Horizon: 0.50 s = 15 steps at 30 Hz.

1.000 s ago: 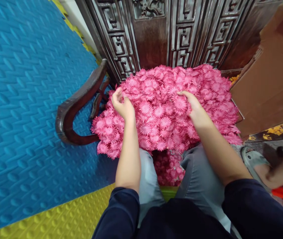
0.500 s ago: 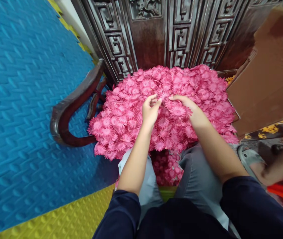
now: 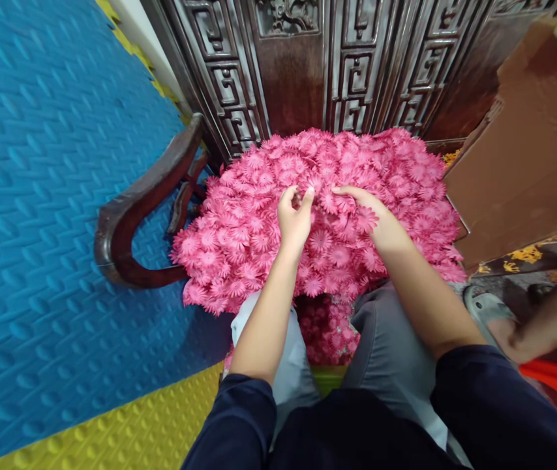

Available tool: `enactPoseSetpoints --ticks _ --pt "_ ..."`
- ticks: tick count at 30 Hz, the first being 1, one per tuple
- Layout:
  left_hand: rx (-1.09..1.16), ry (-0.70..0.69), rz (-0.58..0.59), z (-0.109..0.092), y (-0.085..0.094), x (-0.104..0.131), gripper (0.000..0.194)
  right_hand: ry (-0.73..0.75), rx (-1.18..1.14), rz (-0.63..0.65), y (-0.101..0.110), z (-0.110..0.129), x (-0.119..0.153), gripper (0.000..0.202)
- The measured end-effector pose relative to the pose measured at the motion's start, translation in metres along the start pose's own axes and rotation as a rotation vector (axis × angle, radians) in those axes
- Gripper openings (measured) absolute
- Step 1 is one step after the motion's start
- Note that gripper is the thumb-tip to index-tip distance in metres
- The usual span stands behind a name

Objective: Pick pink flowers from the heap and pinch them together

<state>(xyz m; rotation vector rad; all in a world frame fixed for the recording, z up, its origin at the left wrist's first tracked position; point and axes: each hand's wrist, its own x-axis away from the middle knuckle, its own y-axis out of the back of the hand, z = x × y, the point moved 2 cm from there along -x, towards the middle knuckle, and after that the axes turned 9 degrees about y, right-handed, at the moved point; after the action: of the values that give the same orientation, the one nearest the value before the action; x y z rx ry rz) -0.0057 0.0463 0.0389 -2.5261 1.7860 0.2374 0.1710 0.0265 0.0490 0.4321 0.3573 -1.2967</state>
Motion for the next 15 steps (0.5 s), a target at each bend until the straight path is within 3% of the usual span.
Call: enactPoseSetpoints --ticks 3,7,11,15 --pt "-0.028 0.008 0.037 -0.001 -0.001 0.001 0.032 0.128 0.075 0.086 0.003 0.005 0.004 0.037" --pt "-0.036 0.019 0.101 -0.005 -0.005 0.007 0.042 0.163 0.092 0.132 0.004 0.008 0.006 0.04" --pt "-0.014 0.018 0.022 -0.004 -0.005 0.009 0.028 0.104 -0.022 0.11 0.001 -0.001 0.003 0.041" --pt "0.081 0.047 -0.048 0.0 -0.004 0.005 0.028 0.078 -0.092 0.016 0.003 -0.012 0.002 0.038"
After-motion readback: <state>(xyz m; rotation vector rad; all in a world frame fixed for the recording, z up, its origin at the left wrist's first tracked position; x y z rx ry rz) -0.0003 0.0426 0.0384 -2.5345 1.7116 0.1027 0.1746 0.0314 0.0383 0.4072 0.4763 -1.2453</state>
